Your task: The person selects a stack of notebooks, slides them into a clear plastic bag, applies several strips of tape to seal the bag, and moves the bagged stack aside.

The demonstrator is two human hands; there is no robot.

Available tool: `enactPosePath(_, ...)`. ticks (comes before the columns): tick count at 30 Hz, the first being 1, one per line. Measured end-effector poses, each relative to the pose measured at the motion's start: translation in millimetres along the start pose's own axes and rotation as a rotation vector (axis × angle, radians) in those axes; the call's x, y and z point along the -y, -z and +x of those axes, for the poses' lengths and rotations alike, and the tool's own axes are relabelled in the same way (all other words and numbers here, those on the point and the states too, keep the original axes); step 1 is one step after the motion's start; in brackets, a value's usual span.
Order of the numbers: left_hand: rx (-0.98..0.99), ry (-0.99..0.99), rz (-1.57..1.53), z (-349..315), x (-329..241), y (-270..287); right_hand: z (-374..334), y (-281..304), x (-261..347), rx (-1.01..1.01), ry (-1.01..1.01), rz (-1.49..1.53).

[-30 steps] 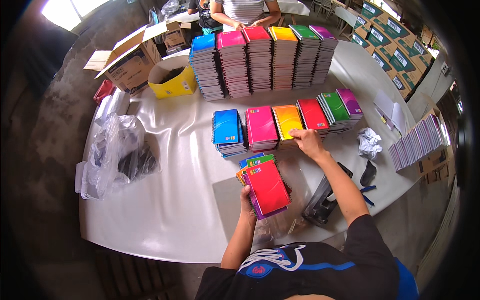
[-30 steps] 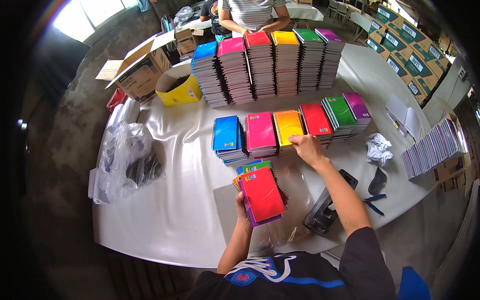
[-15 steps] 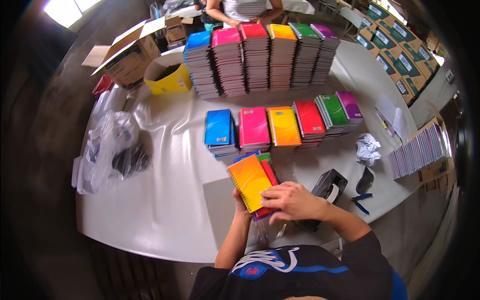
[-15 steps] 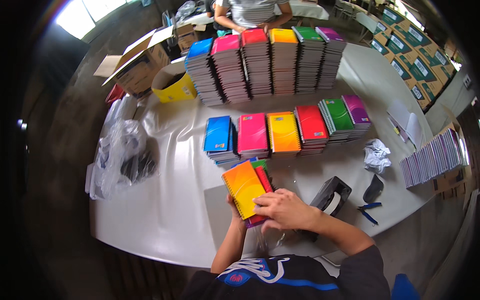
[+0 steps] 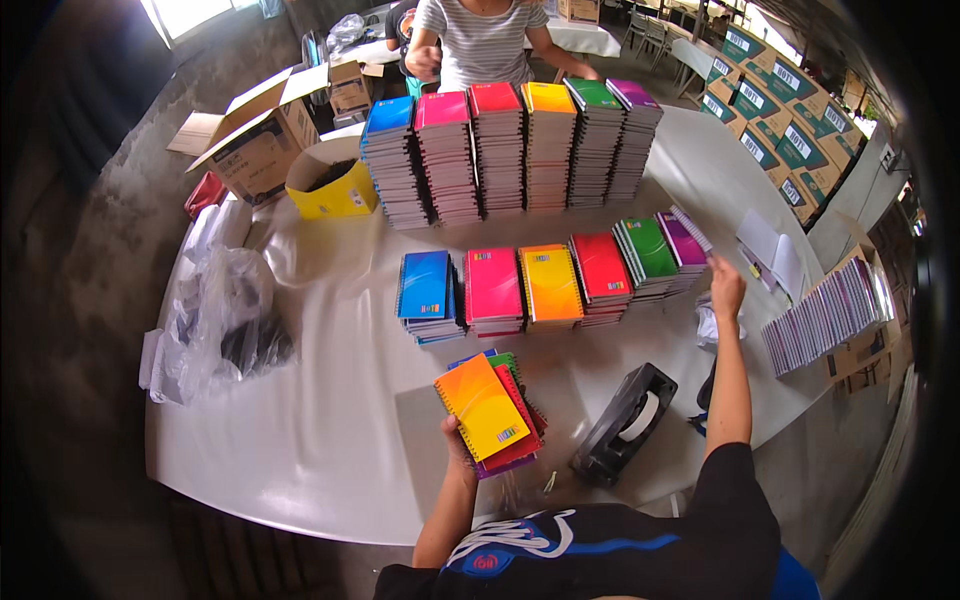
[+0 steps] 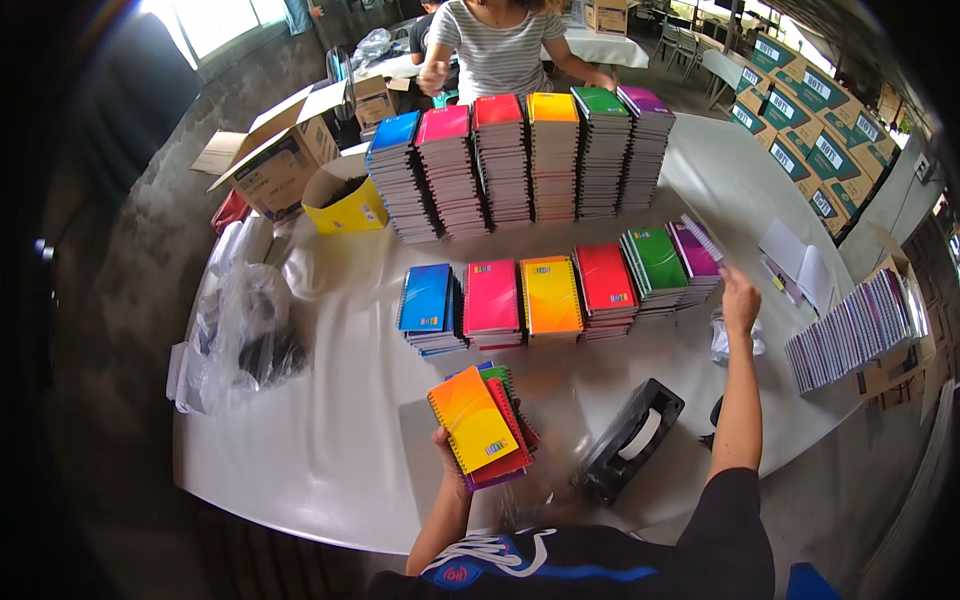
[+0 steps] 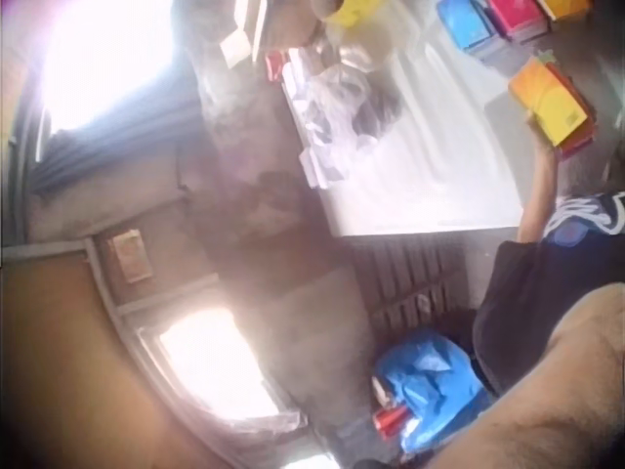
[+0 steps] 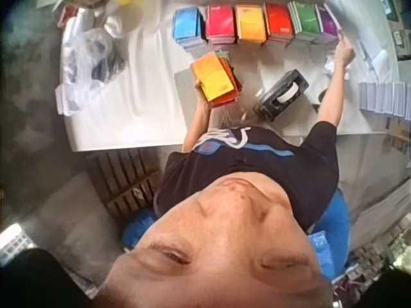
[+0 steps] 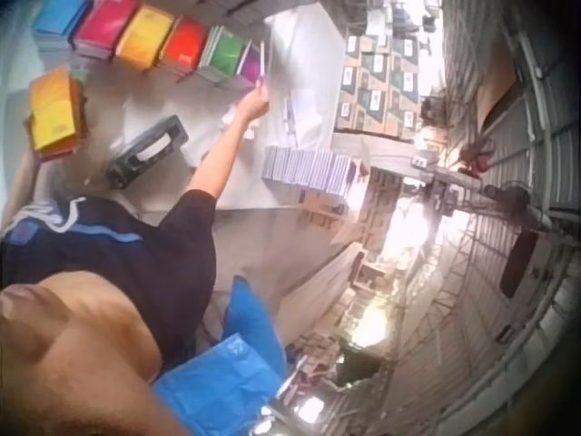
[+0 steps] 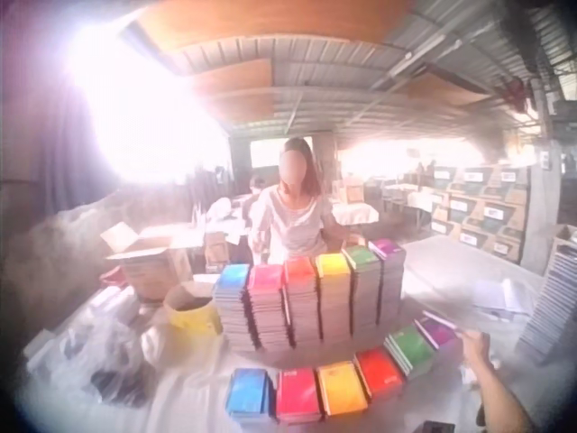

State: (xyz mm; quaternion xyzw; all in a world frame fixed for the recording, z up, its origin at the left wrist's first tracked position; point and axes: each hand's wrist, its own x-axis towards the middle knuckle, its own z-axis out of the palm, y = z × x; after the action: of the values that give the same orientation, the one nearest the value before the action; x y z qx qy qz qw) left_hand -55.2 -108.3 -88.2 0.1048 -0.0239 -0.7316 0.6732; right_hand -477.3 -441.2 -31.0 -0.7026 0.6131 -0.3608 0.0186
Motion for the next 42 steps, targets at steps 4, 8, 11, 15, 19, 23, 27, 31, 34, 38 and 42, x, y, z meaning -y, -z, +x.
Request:
enactPosePath(4, -0.04, 0.023, 0.03, -20, -2, 3, -36, 41, 140, 0.024, -0.077, 1.339)
enactPosePath(8, 0.024, 0.033, 0.104, -41, -2, -32, -92, 33, 270, 0.611, 0.371, 1.438)
enactPosePath(11, 0.051, -0.007, 0.075, -63, -4, -19, -137, 15, 335, 1.297, 0.524, 1.143)
enactPosePath(15, 0.075, 0.095, 0.127, -99, -11, -54, -167, 4, 341, 1.223, 0.495, 1.194)
enactPosePath(19, -0.01, 0.055, 0.112, -142, -14, -61, -202, 50, 341, 0.835, 0.588, 1.007)
enactPosePath(23, 0.089, 0.064, 0.0, -151, -20, -60, -284, 56, 340, 0.654, 1.009, 0.428)
enactPosePath(27, -0.204, 0.093, 0.545, -146, -39, -73, -309, 28, 341, 0.203, 1.137, 0.454)
enactPosePath(31, -0.306, -0.467, 1.029, -123, -46, -61, -307, 19, 334, 0.679, 0.479, 1.023)
enactPosePath(34, -0.041, -0.462, 1.151, -109, -34, -23, -319, -15, 323, 0.851, 0.171, 1.119)
enactPosePath(38, -0.054, -0.662, 1.247, -108, -3, 0, -333, -31, 301, 0.659, 0.136, 1.263)
enactPosePath(42, -0.173, -0.833, 0.983, -85, 4, 3, -338, -43, 314, 0.696, -0.052, 1.201)
